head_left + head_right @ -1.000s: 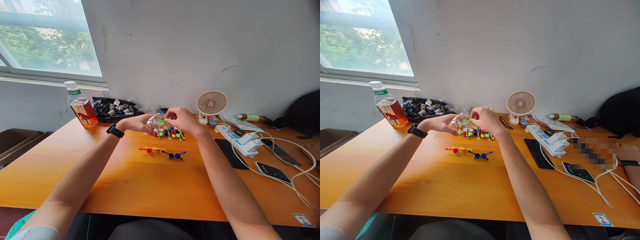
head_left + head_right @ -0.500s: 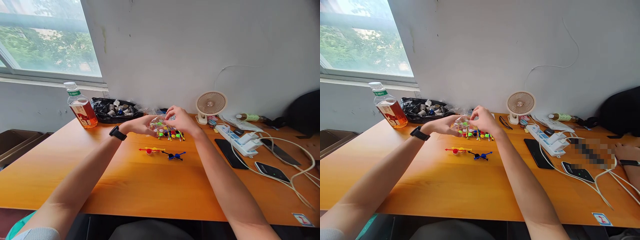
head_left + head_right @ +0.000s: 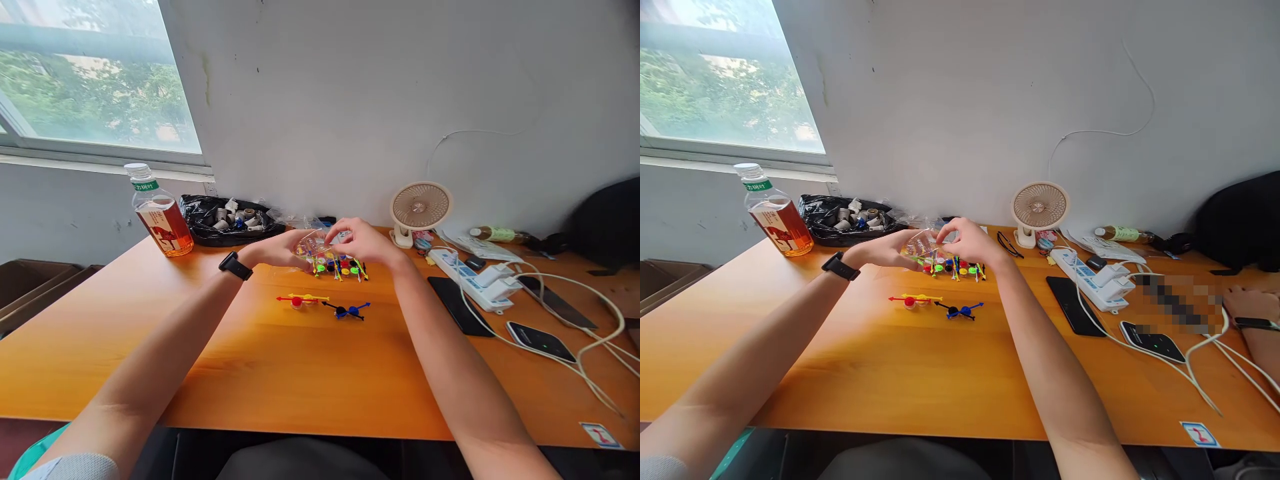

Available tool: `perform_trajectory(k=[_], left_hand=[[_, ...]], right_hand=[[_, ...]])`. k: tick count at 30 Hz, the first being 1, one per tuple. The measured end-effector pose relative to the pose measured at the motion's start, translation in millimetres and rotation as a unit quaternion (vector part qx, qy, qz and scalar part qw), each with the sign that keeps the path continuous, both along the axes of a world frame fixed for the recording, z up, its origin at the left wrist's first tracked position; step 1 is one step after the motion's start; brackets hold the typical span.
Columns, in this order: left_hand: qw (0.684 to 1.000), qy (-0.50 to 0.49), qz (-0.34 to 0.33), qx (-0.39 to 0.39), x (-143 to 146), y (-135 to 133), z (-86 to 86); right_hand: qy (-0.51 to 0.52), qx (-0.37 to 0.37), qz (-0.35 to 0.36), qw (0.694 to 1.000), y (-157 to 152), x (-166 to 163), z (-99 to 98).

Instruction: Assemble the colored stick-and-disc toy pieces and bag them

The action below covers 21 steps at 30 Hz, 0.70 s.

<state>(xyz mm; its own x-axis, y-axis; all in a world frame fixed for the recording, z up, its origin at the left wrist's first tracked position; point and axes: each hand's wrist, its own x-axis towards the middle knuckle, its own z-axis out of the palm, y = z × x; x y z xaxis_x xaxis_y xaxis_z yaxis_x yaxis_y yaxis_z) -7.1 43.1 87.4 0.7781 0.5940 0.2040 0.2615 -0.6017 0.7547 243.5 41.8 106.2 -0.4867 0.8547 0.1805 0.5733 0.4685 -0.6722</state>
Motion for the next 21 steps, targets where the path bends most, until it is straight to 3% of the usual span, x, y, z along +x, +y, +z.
perform_trajectory(k=[8,14,18,21], left_hand=[[0.999,0.026,-0.022,-0.026,-3.2,1.9,-2.1],[0.999,0.009,-0.023,-0.040,-3.8,1.0,0.7],[0.999,-0.002,-0.016,-0.050,-3.5,-0.1,2.6],[0.999,-0.046,0.026,-0.007,-1.8,0.1,2.3]], right_hand=[[-0.059,0.007,0.073,0.996,-2.2,2.1,0.0],[-0.009,0.002,0.109,0.994,-6.4,4.2,7.2],[-0.033,0.065,0.142,0.987,-13.4,6.1,16.3],[-0.006,0.152,0.099,0.983,-21.1,0.7,23.1]])
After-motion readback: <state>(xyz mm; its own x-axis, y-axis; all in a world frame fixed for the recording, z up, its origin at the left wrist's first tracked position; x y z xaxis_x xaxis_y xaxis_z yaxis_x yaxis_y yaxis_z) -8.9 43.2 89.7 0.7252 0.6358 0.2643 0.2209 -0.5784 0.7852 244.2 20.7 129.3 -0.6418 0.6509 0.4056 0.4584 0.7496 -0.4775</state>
